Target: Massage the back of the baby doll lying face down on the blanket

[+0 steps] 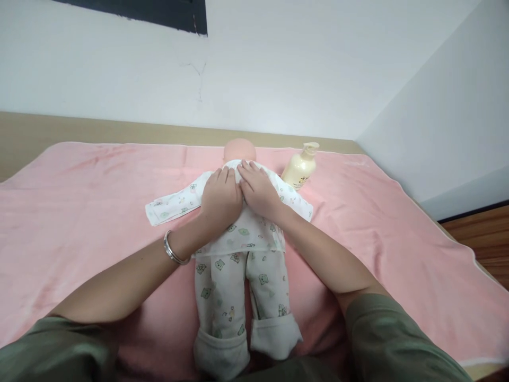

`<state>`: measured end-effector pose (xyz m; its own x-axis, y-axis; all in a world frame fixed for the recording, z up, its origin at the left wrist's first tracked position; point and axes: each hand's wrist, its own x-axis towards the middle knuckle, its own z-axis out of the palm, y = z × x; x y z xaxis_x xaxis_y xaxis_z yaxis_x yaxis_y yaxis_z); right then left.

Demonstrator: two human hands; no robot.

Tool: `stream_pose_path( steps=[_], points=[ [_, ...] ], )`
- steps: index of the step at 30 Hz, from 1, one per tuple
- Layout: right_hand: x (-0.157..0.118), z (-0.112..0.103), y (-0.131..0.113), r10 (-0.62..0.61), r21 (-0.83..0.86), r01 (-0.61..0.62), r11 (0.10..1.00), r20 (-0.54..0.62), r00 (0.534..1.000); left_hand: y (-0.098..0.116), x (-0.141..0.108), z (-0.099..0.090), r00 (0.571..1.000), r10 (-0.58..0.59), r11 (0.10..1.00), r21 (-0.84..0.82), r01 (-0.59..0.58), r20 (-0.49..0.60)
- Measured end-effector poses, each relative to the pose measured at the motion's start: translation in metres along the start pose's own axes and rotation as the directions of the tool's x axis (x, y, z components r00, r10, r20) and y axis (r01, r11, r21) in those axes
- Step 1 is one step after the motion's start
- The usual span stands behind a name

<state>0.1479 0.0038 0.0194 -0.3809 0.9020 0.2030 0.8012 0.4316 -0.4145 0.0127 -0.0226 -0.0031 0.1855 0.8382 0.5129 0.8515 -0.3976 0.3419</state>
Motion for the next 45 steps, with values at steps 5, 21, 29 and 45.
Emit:
stream_pose_path(
  steps=[5,21,29,45],
  points=[
    [0.002,0.006,0.002,0.066,-0.049,-0.072,0.996,-0.118,0.991,0.004,-0.009,0.009,1.000,0.001,1.000,0.021,-0.001,-0.010],
    [0.009,0.000,0.013,0.104,-0.089,-0.116,0.989,-0.128,0.986,0.002,-0.004,0.002,0.998,0.052,0.996,0.077,-0.055,0.033],
    [-0.034,0.017,-0.025,-0.126,-0.376,0.053,0.925,-0.172,0.977,-0.022,0.030,-0.009,0.962,-0.187,0.978,-0.059,0.202,0.199],
    [-0.027,0.008,-0.021,-0.058,-0.415,0.007,0.910,-0.110,0.992,-0.019,0.031,-0.016,0.945,-0.190,0.980,0.001,0.197,0.265]
  ],
)
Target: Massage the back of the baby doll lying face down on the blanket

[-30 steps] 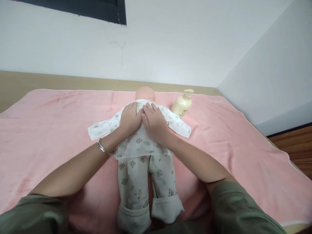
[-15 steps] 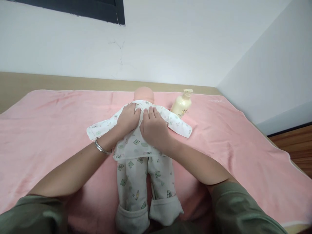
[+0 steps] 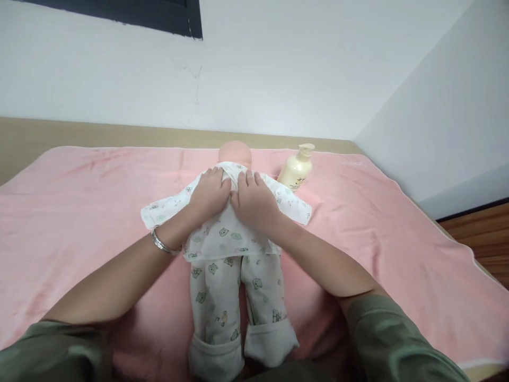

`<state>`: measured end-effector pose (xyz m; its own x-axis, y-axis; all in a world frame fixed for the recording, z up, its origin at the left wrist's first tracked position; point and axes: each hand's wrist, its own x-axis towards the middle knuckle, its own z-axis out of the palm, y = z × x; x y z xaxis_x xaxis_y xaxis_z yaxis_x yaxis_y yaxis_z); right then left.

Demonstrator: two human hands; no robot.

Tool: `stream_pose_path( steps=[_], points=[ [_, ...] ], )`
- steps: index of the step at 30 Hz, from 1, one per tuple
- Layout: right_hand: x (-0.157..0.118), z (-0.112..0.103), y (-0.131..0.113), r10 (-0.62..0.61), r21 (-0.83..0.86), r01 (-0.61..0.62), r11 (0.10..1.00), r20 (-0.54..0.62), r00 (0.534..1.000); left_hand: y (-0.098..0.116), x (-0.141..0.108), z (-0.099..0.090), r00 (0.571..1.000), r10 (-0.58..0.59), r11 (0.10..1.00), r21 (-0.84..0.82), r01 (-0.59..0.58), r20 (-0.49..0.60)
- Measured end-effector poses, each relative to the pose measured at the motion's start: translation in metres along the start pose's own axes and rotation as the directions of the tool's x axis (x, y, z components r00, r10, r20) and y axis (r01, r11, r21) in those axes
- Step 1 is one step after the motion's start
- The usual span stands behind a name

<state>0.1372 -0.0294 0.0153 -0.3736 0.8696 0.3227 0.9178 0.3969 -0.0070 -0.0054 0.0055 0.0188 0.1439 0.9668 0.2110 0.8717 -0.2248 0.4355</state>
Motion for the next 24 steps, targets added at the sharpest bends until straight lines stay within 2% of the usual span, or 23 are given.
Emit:
stream_pose_path(
  steps=[2,3,4,6,8,10,12,15,16,18,19,21,24],
  points=[
    [-0.005,0.000,-0.005,-0.038,-0.023,0.038,0.999,-0.014,0.999,-0.004,0.005,-0.001,0.997,-0.075,0.997,-0.024,0.075,0.013],
    [-0.003,0.001,-0.003,-0.041,-0.009,0.041,0.999,-0.008,0.999,-0.004,0.004,0.001,0.998,-0.068,0.998,-0.006,0.068,0.001],
    [0.002,0.001,0.002,-0.030,0.018,0.030,0.999,0.007,1.000,-0.003,0.000,0.003,0.999,-0.030,0.999,0.034,0.031,-0.020],
    [0.016,0.002,0.016,0.033,0.098,-0.039,0.994,0.062,0.998,0.003,-0.012,0.008,0.991,0.120,0.983,0.144,-0.110,-0.059],
    [0.029,0.003,0.030,0.081,0.177,-0.100,0.979,0.112,0.990,0.009,-0.024,0.012,0.958,0.278,0.942,0.216,-0.256,-0.075],
    [0.034,0.003,0.035,0.087,0.209,-0.111,0.972,0.121,0.989,0.012,-0.030,0.012,0.933,0.355,0.916,0.225,-0.332,-0.065],
    [0.026,0.002,0.027,0.077,0.171,-0.091,0.981,0.087,0.993,0.010,-0.025,0.009,0.952,0.301,0.941,0.176,-0.287,-0.056],
    [0.001,0.002,0.002,0.012,0.061,-0.011,0.998,-0.011,1.000,0.001,-0.006,0.002,0.997,0.069,0.996,0.051,-0.068,-0.021],
    [-0.006,0.002,-0.004,-0.022,0.038,0.023,0.999,-0.041,0.999,-0.002,-0.001,0.001,1.000,-0.001,1.000,0.015,0.001,-0.005],
    [-0.011,0.002,-0.009,-0.076,0.033,0.079,0.996,-0.071,0.995,-0.003,0.003,0.001,0.998,-0.061,0.998,-0.003,0.061,0.010],
    [-0.008,0.003,-0.006,-0.088,0.057,0.092,0.994,-0.064,0.994,-0.002,0.000,0.003,0.999,-0.043,0.999,0.016,0.043,-0.003],
    [0.006,0.004,0.007,-0.055,0.140,0.058,0.988,-0.022,0.998,0.004,-0.011,0.008,0.996,0.072,0.994,0.086,-0.067,-0.052],
    [0.030,0.006,0.031,0.081,0.271,-0.089,0.958,0.043,0.996,0.015,-0.031,0.014,0.964,0.245,0.964,0.133,-0.231,-0.104]
  ],
)
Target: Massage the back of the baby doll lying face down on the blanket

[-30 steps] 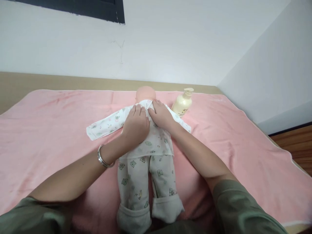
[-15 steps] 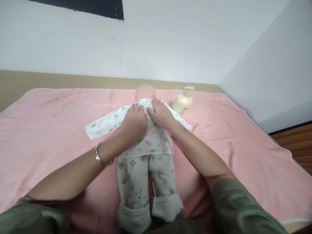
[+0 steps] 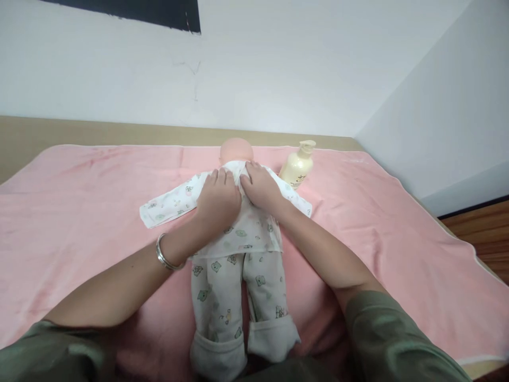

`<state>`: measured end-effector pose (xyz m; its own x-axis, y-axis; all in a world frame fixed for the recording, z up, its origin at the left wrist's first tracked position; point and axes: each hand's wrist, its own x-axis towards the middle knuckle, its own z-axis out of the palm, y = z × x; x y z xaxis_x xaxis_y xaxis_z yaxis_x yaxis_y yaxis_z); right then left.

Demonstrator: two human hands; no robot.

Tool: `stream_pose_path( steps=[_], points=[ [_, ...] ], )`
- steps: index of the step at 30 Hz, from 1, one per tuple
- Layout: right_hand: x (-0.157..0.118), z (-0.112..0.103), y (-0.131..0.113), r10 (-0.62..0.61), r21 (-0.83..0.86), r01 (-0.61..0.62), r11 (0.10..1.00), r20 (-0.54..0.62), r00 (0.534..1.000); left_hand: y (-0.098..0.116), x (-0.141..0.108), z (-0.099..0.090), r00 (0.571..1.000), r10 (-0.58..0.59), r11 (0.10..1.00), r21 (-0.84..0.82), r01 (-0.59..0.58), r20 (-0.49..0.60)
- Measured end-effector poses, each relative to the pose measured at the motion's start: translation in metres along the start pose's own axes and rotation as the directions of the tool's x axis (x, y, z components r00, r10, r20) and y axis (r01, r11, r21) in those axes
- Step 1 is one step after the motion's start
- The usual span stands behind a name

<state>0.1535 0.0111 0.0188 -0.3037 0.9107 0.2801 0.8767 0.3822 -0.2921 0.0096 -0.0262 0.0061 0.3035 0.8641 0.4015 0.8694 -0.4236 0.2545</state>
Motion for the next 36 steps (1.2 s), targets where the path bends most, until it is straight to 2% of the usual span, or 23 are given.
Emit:
stream_pose_path(
  steps=[2,4,6,8,11,13,15,17,19,24,27,30,33,36],
  points=[
    [0.006,0.000,0.005,0.051,0.029,-0.051,0.998,-0.007,0.999,0.004,-0.003,-0.001,0.999,0.030,0.999,-0.035,-0.031,-0.011],
    [-0.001,0.002,-0.002,0.051,-0.018,-0.052,0.998,-0.033,0.998,-0.001,0.003,-0.002,1.000,-0.026,0.995,-0.091,0.027,0.006],
    [-0.018,0.004,-0.016,-0.007,-0.107,0.000,0.994,-0.071,0.997,-0.010,0.014,-0.003,0.984,-0.177,0.964,-0.194,0.180,0.034],
    [-0.036,0.006,-0.031,-0.127,-0.173,0.112,0.978,-0.079,0.989,-0.020,0.022,0.000,0.934,-0.355,0.877,-0.333,0.346,0.035],
    [-0.045,0.005,-0.040,-0.245,-0.163,0.235,0.958,-0.042,0.969,-0.027,0.025,0.008,0.883,-0.470,0.776,-0.478,0.411,-0.005],
    [-0.035,0.004,-0.033,-0.218,-0.093,0.217,0.972,0.002,0.976,-0.027,0.022,0.014,0.879,-0.476,0.776,-0.488,0.400,-0.037],
    [-0.019,0.004,-0.019,-0.124,-0.016,0.125,0.992,0.024,0.992,-0.026,0.019,0.018,0.879,-0.471,0.792,-0.471,0.387,-0.070],
    [-0.005,0.006,-0.006,-0.020,0.036,0.019,0.999,0.016,1.000,-0.025,0.017,0.019,0.892,-0.441,0.818,-0.451,0.356,-0.097],
    [0.002,0.008,0.002,0.032,0.056,-0.032,0.998,-0.002,0.999,-0.026,0.017,0.019,0.907,-0.406,0.841,-0.433,0.324,-0.110],
    [0.001,0.007,0.007,-0.007,0.031,0.007,0.999,0.004,1.000,-0.020,0.016,0.012,0.930,-0.354,0.895,-0.325,0.305,-0.102],
    [0.006,-0.004,0.014,-0.096,0.013,0.095,0.995,0.116,0.989,-0.003,0.009,0.008,0.979,-0.184,0.978,-0.112,0.173,-0.090],
    [0.007,-0.012,0.013,-0.122,-0.046,0.132,0.990,0.173,0.977,0.008,0.006,0.006,0.997,-0.042,0.999,0.026,0.044,-0.067],
    [-0.008,-0.009,-0.004,-0.115,-0.166,0.134,0.977,0.116,0.987,0.000,0.015,0.002,0.997,-0.078,0.997,-0.003,0.078,-0.012],
    [-0.032,0.001,-0.025,-0.205,-0.259,0.201,0.945,0.012,0.979,-0.019,0.027,-0.003,0.965,-0.244,0.960,-0.115,0.255,0.098]
  ],
)
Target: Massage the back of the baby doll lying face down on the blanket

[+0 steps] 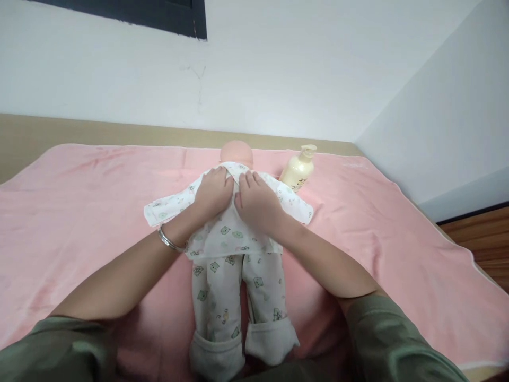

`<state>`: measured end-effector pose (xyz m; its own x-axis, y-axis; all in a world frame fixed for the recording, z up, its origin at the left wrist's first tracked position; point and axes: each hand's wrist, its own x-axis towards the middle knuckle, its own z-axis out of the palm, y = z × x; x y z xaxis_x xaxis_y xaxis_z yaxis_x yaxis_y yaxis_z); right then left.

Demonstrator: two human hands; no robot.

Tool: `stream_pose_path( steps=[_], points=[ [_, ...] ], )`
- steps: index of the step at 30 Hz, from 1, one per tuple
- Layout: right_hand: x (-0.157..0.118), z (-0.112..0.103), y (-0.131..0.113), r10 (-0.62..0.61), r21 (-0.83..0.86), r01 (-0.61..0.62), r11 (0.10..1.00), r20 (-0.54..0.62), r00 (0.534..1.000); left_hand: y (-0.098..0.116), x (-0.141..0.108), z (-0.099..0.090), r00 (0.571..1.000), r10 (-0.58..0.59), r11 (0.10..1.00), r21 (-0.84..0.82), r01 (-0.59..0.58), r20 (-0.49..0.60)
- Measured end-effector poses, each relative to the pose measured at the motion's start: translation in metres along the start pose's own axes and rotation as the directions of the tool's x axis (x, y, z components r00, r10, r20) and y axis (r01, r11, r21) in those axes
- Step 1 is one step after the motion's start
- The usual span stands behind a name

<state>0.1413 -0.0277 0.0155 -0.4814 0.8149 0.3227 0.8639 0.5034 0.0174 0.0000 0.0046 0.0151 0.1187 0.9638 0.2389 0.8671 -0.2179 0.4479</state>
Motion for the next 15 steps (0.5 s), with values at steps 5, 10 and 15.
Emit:
stream_pose_path(
  steps=[5,10,15],
  points=[
    [0.002,0.005,0.002,-0.022,0.062,0.023,0.998,-0.016,1.000,-0.001,-0.003,-0.003,1.000,-0.006,0.998,0.063,0.007,-0.026],
    [0.029,0.004,0.032,0.223,0.226,-0.239,0.944,0.095,0.970,0.011,-0.029,0.005,0.916,0.402,0.868,0.320,-0.380,-0.003],
    [0.010,0.003,0.009,0.140,0.113,-0.139,0.984,0.000,0.990,-0.001,-0.011,0.000,0.966,0.259,0.940,0.235,-0.247,-0.022]
  ],
)
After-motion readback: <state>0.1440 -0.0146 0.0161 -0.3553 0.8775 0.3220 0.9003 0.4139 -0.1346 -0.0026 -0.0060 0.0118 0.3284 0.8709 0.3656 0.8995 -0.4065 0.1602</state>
